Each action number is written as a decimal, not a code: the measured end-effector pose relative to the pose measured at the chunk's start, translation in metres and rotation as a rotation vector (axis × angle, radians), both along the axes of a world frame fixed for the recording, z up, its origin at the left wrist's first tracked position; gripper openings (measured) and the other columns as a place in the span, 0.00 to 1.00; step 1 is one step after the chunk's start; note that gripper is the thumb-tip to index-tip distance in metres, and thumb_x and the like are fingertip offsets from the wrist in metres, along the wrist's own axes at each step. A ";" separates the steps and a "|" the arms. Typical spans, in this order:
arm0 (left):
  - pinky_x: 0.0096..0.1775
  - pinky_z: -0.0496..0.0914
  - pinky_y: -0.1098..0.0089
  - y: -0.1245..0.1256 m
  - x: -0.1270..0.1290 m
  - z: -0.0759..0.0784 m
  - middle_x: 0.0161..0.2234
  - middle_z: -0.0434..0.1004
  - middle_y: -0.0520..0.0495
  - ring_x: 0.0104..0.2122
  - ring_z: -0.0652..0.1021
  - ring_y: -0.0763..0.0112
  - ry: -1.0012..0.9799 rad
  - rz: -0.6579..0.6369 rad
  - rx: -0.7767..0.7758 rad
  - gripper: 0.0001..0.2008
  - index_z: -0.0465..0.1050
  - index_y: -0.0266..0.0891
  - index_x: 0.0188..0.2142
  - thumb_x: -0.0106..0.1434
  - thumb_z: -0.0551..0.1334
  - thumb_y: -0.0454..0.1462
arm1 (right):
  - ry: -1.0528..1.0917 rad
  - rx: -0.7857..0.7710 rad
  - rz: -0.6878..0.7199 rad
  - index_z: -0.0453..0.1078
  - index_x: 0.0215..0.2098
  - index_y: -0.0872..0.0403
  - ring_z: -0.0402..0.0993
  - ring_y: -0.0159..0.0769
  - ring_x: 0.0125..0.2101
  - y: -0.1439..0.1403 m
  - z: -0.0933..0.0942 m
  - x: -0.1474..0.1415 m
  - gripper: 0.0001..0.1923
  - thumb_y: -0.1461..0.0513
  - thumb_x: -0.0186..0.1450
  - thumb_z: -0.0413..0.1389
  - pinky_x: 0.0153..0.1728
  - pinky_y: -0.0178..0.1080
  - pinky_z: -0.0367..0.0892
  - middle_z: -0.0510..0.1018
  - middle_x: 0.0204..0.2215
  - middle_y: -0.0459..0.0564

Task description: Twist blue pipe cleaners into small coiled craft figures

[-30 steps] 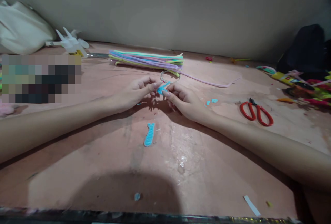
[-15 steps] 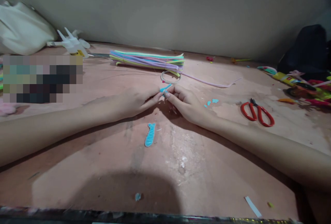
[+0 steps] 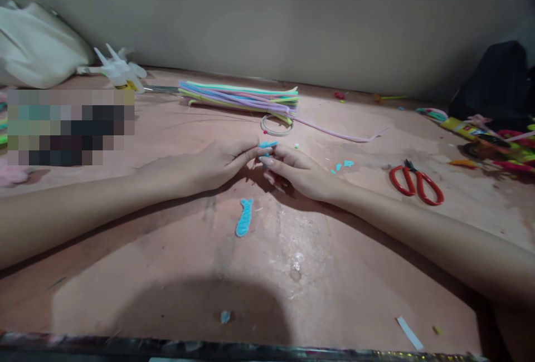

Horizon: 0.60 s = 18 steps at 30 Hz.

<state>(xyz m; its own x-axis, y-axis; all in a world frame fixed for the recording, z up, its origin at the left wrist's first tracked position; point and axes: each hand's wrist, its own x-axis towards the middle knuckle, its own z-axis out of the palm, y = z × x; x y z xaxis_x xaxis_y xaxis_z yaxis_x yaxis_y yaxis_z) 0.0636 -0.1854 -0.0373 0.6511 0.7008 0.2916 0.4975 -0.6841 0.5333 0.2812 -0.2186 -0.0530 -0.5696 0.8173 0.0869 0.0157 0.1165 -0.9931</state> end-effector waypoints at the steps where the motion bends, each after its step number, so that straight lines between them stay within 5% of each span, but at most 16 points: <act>1: 0.40 0.70 0.69 0.002 0.000 -0.002 0.31 0.76 0.49 0.33 0.77 0.67 -0.016 -0.012 0.001 0.23 0.71 0.41 0.34 0.80 0.48 0.49 | 0.012 -0.026 0.004 0.68 0.43 0.54 0.60 0.25 0.22 0.000 -0.001 -0.001 0.11 0.55 0.80 0.55 0.23 0.32 0.56 0.70 0.26 0.39; 6: 0.36 0.68 0.68 0.005 -0.001 -0.008 0.27 0.73 0.49 0.28 0.73 0.68 -0.121 -0.038 0.016 0.31 0.71 0.42 0.33 0.80 0.45 0.59 | 0.125 -0.144 0.006 0.66 0.37 0.53 0.56 0.23 0.18 -0.001 -0.006 -0.005 0.19 0.47 0.77 0.59 0.20 0.32 0.51 0.70 0.23 0.38; 10: 0.31 0.66 0.69 0.005 0.001 -0.008 0.25 0.72 0.50 0.26 0.71 0.69 -0.277 -0.048 -0.117 0.33 0.74 0.42 0.35 0.77 0.49 0.64 | 0.151 -0.178 -0.006 0.69 0.37 0.53 0.56 0.24 0.18 0.000 -0.007 -0.007 0.20 0.47 0.76 0.61 0.20 0.31 0.53 0.70 0.21 0.38; 18: 0.26 0.66 0.73 0.016 0.008 -0.014 0.23 0.73 0.50 0.24 0.70 0.73 -0.580 -0.134 -0.763 0.30 0.78 0.39 0.28 0.63 0.72 0.63 | 0.127 -0.123 -0.003 0.68 0.34 0.54 0.51 0.22 0.15 0.003 0.002 -0.003 0.22 0.46 0.75 0.61 0.15 0.31 0.44 0.69 0.20 0.37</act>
